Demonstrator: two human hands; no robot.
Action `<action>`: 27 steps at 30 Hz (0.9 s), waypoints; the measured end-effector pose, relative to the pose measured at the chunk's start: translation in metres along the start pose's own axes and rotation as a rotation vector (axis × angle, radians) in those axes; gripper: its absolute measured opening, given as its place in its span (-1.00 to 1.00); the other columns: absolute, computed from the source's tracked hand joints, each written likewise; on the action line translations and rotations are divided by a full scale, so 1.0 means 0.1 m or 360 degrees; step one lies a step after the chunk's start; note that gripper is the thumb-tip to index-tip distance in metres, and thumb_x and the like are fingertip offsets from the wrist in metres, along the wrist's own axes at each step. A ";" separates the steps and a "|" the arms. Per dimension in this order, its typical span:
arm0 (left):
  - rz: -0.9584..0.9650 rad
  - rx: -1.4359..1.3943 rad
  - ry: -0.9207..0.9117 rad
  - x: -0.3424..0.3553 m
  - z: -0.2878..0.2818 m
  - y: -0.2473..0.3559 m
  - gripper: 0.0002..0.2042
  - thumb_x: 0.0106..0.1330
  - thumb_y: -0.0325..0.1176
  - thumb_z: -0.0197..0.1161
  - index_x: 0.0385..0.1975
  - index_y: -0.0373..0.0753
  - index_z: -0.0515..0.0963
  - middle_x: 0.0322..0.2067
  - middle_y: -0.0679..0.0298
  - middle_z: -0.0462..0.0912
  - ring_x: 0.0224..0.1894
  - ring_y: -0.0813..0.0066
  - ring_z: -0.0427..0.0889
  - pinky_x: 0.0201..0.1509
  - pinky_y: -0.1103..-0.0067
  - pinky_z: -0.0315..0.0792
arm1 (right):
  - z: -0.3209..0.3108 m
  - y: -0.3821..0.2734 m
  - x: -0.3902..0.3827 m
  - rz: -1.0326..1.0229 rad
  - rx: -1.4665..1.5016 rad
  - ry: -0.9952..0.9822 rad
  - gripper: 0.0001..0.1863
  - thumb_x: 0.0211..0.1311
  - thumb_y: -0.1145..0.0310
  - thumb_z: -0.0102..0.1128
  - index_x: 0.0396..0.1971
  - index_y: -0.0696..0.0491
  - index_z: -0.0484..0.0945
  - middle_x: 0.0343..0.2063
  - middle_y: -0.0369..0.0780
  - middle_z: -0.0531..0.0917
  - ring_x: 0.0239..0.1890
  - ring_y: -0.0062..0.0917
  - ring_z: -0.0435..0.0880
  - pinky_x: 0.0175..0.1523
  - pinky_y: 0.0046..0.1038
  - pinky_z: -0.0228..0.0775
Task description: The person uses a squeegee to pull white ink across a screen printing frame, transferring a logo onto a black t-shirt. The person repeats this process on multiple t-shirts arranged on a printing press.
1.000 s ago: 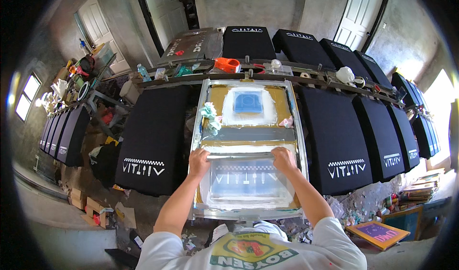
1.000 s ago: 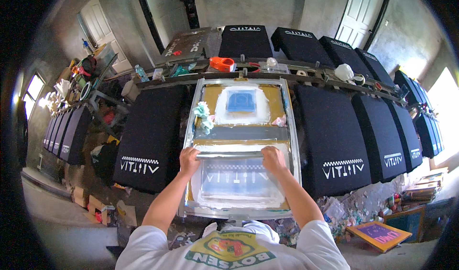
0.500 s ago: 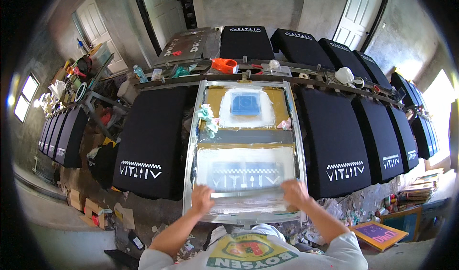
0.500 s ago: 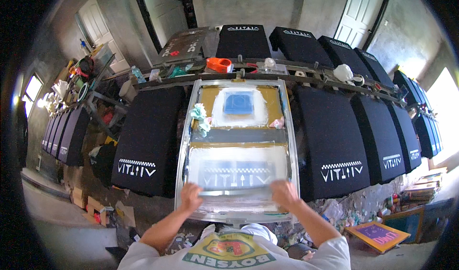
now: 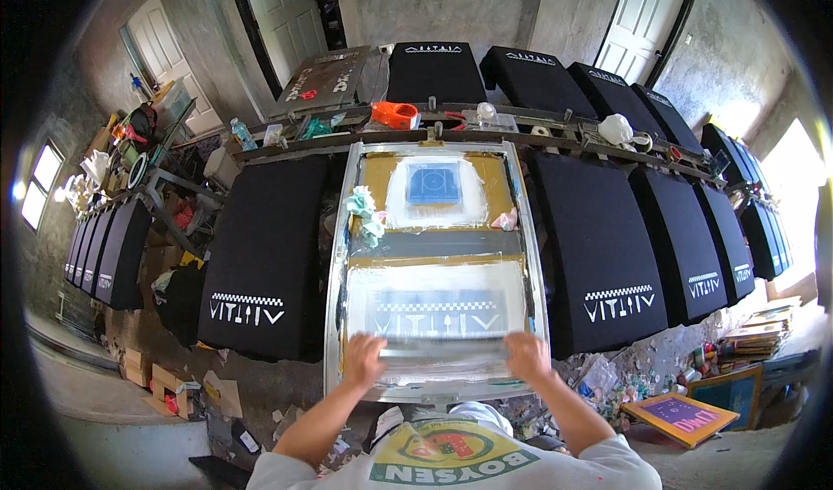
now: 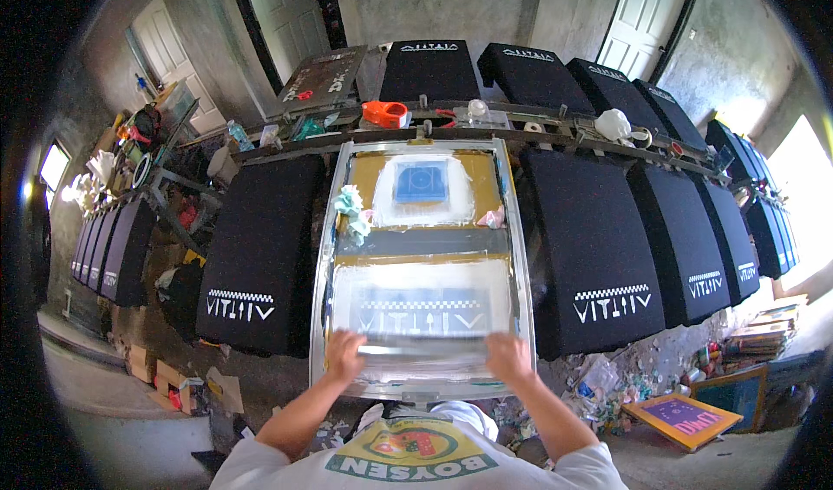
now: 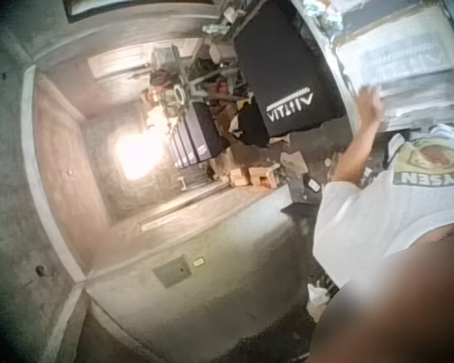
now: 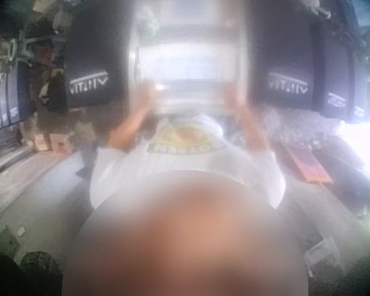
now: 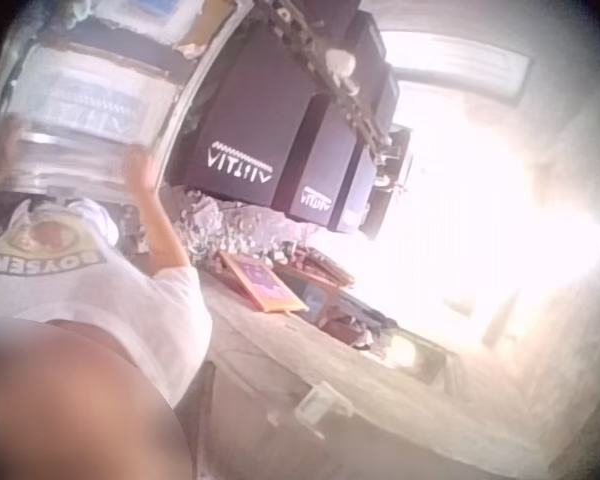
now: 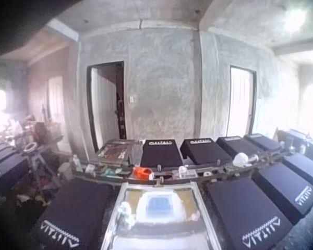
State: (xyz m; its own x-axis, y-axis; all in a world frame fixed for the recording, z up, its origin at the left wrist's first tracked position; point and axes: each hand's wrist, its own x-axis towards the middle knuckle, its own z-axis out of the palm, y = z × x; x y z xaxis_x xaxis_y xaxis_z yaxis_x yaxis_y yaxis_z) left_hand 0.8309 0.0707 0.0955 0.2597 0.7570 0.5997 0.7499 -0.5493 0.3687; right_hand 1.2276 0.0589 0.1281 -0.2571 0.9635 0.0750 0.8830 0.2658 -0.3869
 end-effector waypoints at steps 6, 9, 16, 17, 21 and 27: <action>-0.0043 -0.0132 -0.0147 -0.26 -0.34 0.15 -0.70 -0.40 -0.50 0.34 -0.51 -0.20 0.59 -0.50 0.22 0.59 -0.42 0.15 0.58 -0.30 0.29 0.44 | -0.26 -0.24 -0.23 -0.0011 -0.0016 -0.0310 -0.79 -0.08 0.48 0.21 -0.36 0.08 0.68 -0.30 -0.08 0.75 -0.16 -0.17 0.75 -0.08 -0.17 0.63; 0.0016 -0.0005 0.0050 0.22 -0.07 -0.23 -0.73 -0.35 -0.56 0.33 -0.51 -0.21 0.58 -0.49 0.21 0.59 -0.40 0.12 0.58 -0.30 0.27 0.45 | -0.22 -0.12 0.36 -0.0021 0.0009 -0.0131 -0.83 -0.08 0.49 0.20 -0.41 0.10 0.66 -0.30 -0.08 0.74 -0.17 -0.14 0.73 -0.07 -0.16 0.61; -0.0109 0.0077 0.0153 1.03 0.49 -0.90 -0.77 -0.20 -0.64 0.24 -0.49 -0.20 0.57 -0.46 0.20 0.57 -0.30 0.09 0.59 -0.24 0.26 0.46 | 0.05 0.22 1.57 -0.0148 0.0068 0.0238 -0.88 -0.07 0.50 0.18 -0.47 0.11 0.63 -0.32 -0.04 0.71 -0.17 -0.10 0.70 -0.03 -0.14 0.56; -0.0147 0.0093 0.0142 0.98 0.49 -0.88 -0.77 -0.19 -0.65 0.24 -0.49 -0.20 0.57 -0.47 0.20 0.57 -0.30 0.09 0.59 -0.24 0.26 0.46 | 0.09 0.22 1.52 -0.0163 0.0067 0.0271 -0.88 -0.07 0.50 0.19 -0.46 0.11 0.63 -0.32 -0.04 0.71 -0.16 -0.11 0.70 -0.02 -0.15 0.56; 0.0004 0.0022 0.0090 0.22 0.22 -0.47 -0.73 -0.21 -0.61 0.26 -0.41 -0.24 0.62 -0.42 0.19 0.62 -0.33 0.14 0.59 -0.25 0.28 0.44 | 0.17 0.11 0.67 -0.0069 0.0043 0.0110 -0.83 -0.08 0.52 0.23 -0.39 0.04 0.61 -0.27 -0.09 0.70 -0.16 -0.12 0.69 -0.02 -0.14 0.57; -0.0088 -0.0024 -0.0069 -0.52 -0.28 0.16 -0.71 -0.10 -0.54 0.39 -0.29 -0.29 0.67 -0.31 0.20 0.70 -0.29 0.17 0.63 -0.19 0.31 0.46 | 0.14 -0.34 -0.30 -0.0332 0.0096 0.0539 -0.77 -0.12 0.63 0.23 -0.36 0.13 0.58 -0.32 -0.15 0.68 -0.13 -0.23 0.69 0.00 -0.16 0.56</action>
State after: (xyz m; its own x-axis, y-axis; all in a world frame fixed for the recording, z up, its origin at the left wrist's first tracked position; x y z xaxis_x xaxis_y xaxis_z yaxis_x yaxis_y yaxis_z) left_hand 0.8125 0.0132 0.0900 0.2443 0.8009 0.5467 0.7546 -0.5111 0.4116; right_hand 1.1997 0.0208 0.1263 -0.2755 0.8481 0.4526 0.7982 0.4642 -0.3840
